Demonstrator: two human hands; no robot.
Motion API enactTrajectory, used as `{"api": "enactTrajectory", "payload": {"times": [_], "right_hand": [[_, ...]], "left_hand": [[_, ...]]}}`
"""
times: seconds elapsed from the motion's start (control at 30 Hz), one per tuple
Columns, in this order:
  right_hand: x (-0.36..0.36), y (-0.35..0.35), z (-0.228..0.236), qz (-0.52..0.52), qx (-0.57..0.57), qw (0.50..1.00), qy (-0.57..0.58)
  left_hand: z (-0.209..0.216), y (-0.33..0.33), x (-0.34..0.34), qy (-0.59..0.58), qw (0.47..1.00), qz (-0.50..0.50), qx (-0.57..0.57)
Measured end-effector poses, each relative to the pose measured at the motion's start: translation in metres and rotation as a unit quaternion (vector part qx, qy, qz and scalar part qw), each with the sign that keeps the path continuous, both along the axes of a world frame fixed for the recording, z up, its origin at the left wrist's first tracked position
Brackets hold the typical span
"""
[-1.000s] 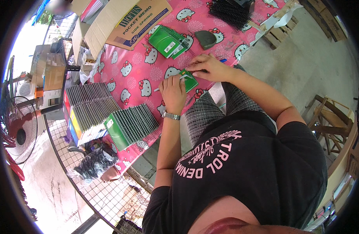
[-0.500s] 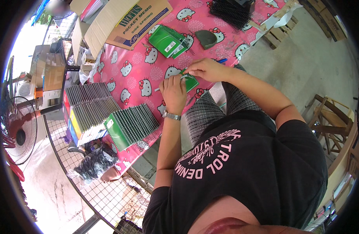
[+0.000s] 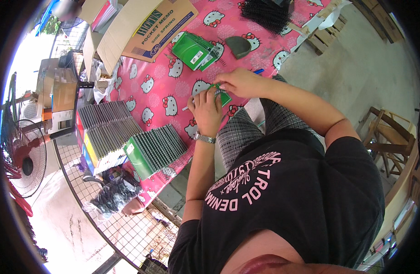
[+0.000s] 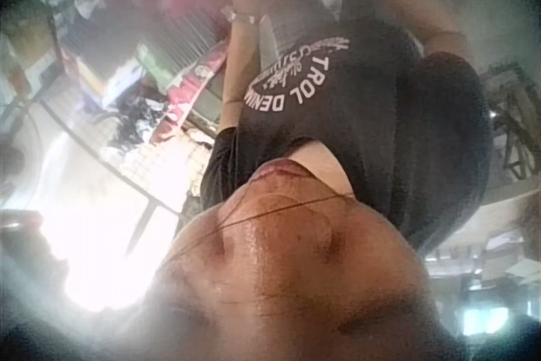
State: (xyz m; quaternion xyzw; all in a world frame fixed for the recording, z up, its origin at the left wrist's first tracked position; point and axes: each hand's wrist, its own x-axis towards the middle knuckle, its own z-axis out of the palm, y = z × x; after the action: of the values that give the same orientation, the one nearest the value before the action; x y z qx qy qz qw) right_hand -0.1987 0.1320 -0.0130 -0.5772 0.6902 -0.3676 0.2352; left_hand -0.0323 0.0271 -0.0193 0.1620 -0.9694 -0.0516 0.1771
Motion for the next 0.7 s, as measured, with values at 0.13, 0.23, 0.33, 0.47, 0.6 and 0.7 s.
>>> {"api": "enactTrajectory", "payload": {"times": [0.13,0.23,0.33,0.47,0.6,0.7], "right_hand": [[0.007,0.003,0.012,0.020,-0.050,0.998,0.035],[-0.020,-0.016,0.020,0.012,0.063,0.997,-0.046],[-0.108,-0.024,-0.027,-0.025,-0.132,0.952,0.274],[-0.122,-0.016,-0.029,0.047,0.011,0.960,0.277],[-0.072,-0.015,0.002,0.141,-0.009,0.979,-0.148],[-0.052,-0.019,0.000,0.195,0.122,0.907,-0.352]], "left_hand": [[-0.002,-0.001,0.002,0.002,1.000,-0.002,0.009],[-0.007,-0.004,0.006,0.016,1.000,-0.006,0.023],[-0.006,-0.003,-0.002,0.006,0.999,-0.009,0.031],[0.001,0.000,0.009,0.011,0.998,0.052,-0.036],[-0.012,-0.012,0.018,0.051,0.995,0.050,0.074],[-0.009,-0.005,0.010,0.049,0.995,0.017,0.084]]}}
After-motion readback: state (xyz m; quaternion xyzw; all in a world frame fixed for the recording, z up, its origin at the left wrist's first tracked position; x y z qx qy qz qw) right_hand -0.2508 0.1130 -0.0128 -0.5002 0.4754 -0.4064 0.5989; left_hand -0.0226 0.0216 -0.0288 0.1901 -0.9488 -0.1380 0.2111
